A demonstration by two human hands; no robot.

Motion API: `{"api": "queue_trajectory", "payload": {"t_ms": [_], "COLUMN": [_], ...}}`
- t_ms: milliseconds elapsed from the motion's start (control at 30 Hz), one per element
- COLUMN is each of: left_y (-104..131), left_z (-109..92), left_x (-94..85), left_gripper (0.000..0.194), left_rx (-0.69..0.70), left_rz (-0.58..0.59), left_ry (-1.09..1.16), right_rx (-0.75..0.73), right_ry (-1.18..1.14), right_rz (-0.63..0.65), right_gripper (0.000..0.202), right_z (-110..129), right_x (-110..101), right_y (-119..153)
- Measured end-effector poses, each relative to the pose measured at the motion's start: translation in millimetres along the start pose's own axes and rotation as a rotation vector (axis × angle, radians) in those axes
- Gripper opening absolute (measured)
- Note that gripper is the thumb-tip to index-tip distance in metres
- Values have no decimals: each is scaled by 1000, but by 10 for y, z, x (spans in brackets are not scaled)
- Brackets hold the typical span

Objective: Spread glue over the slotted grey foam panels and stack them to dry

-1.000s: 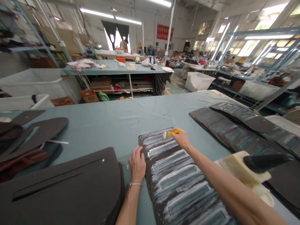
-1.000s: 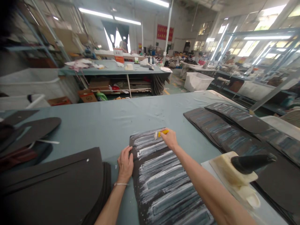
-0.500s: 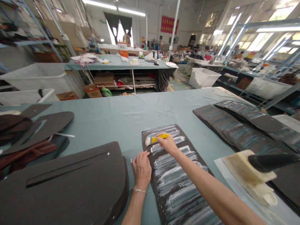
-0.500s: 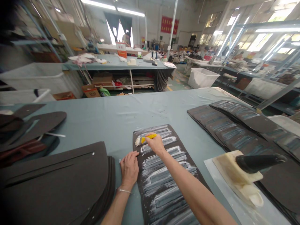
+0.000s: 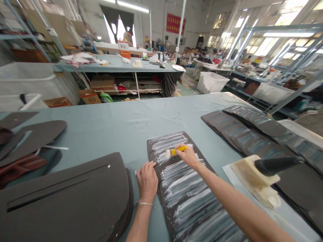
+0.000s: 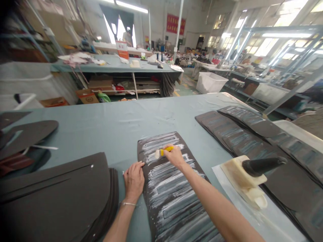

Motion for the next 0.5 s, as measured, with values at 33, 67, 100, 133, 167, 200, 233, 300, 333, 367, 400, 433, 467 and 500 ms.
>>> {"api": "queue_trajectory", "payload": {"t_ms": [33, 67, 100, 133, 167, 200, 233, 300, 333, 367, 400, 433, 467, 500], "left_y": [3, 4, 2, -2, -9, -18, -27, -29, -15, 13, 55, 106, 161, 217], "left_z": [-6, -13, -21, -26, -28, -24, -16, 7, 19, 30, 31, 17, -14, -56], "left_x": [-3, -5, -5, -4, 0, 4, 7, -5, -26, -57, -85, -102, -101, -83], "left_gripper": [25, 23, 21, 20, 20, 20, 20, 22, 24, 25, 26, 26, 25, 24], "left_rx": [-1, -2, -2, -1, 1, 2, 3, 9, 9, 5, 3, 7, 19, 36], "left_rz": [-6, -10, -12, -13, -13, -12, -12, -24, -40, -61, -78, -80, -63, -32], "left_ry": [1, 2, 4, 7, 11, 17, 25, 62, 86, 105, 115, 112, 97, 75], "right_rx": [30, 61, 94, 122, 136, 132, 107, 21, -15, -39, -56, -65, -74, -86], "right_ry": [24, 58, 105, 158, 204, 227, 220, 128, 72, 26, -7, -31, -51, -65], "right_rz": [-59, -121, -189, -257, -315, -347, -342, -237, -167, -104, -56, -24, 0, 27], "right_gripper": [21, 20, 19, 18, 17, 17, 18, 19, 19, 19, 19, 19, 19, 20], "right_z": [-154, -299, -419, -495, -519, -489, -412, -163, -21, 112, 227, 313, 368, 394], "right_x": [-252, -516, -770, -983, -1128, -1181, -1133, -787, -551, -316, -105, 67, 197, 290], "right_y": [-27, -54, -71, -75, -66, -49, -32, 16, 57, 110, 168, 224, 270, 301]}}
Point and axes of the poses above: each hand's wrist, its own y-axis away from the middle knuckle, its own x-axis out of the palm, z = x × y, the point moved 9 cm from there along -y, towards the middle knuckle, and after that the axes turned 4 degrees about z, right-handed, at the moved point
